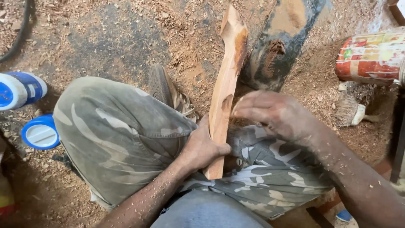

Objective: The recorder is carving and shaping a wooden handle or object while sitting on a workshop floor.

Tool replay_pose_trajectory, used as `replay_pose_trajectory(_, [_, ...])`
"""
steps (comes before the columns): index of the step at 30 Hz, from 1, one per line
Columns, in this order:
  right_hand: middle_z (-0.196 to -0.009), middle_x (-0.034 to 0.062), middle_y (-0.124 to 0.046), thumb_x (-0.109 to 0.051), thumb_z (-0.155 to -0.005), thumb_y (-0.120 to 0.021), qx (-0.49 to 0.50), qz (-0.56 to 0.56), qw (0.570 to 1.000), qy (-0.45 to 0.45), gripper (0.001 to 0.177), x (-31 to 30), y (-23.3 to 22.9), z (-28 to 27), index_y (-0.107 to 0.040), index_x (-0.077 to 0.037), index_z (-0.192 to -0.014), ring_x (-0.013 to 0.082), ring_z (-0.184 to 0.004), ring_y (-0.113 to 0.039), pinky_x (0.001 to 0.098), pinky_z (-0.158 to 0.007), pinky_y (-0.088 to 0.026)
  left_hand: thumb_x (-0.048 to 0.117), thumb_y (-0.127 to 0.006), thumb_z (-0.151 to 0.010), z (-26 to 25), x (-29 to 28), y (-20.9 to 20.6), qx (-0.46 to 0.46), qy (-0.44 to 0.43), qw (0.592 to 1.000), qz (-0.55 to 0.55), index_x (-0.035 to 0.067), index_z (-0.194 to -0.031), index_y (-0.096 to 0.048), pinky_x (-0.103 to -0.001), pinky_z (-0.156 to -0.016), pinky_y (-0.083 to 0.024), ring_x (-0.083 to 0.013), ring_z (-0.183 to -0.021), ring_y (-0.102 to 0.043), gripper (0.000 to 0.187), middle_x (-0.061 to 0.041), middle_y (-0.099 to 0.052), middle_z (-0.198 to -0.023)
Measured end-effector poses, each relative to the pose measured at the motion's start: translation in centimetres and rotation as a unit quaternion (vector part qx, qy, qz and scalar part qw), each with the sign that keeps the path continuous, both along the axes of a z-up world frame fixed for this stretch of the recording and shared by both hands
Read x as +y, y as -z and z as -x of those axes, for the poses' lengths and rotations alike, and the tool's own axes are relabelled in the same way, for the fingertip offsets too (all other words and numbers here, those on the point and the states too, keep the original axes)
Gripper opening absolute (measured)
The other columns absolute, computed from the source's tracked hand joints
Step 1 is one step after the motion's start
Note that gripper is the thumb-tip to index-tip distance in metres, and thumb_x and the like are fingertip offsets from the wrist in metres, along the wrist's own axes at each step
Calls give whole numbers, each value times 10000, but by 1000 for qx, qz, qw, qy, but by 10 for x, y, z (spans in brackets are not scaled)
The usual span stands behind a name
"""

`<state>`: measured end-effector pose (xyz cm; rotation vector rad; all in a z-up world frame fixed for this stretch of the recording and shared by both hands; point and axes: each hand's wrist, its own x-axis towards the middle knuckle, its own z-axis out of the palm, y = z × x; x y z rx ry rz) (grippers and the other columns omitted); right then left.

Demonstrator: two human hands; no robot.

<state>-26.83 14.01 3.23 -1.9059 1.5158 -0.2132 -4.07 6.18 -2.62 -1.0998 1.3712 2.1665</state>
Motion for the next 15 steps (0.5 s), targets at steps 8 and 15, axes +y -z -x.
replay_pose_trajectory(8, [-1322, 36, -686, -27, -518, -765, 58, -20, 998, -1, 770, -17, -7, -15, -672, -141, -1274, 240, -1253, -610, 349, -1055, -522, 199, -835, -625, -1, 1, 4, -15, 4, 1000, -2, 76, -1527, -295, -368, -959, -572, -265, -1071, -716, 1059, -188, -693, -1199])
replay_pose_trajectory(15, [-1310, 16, -696, -110, -770, -822, 32, -11, 999, 17, 531, -2, -4, -5, -680, -167, -1279, 211, -1256, -627, 333, -1043, -546, 221, -840, -609, -3, 2, 3, 18, -23, 1000, -6, 46, -1491, -326, -371, -944, -580, -282, -1078, -709, 1036, -193, -678, -1205])
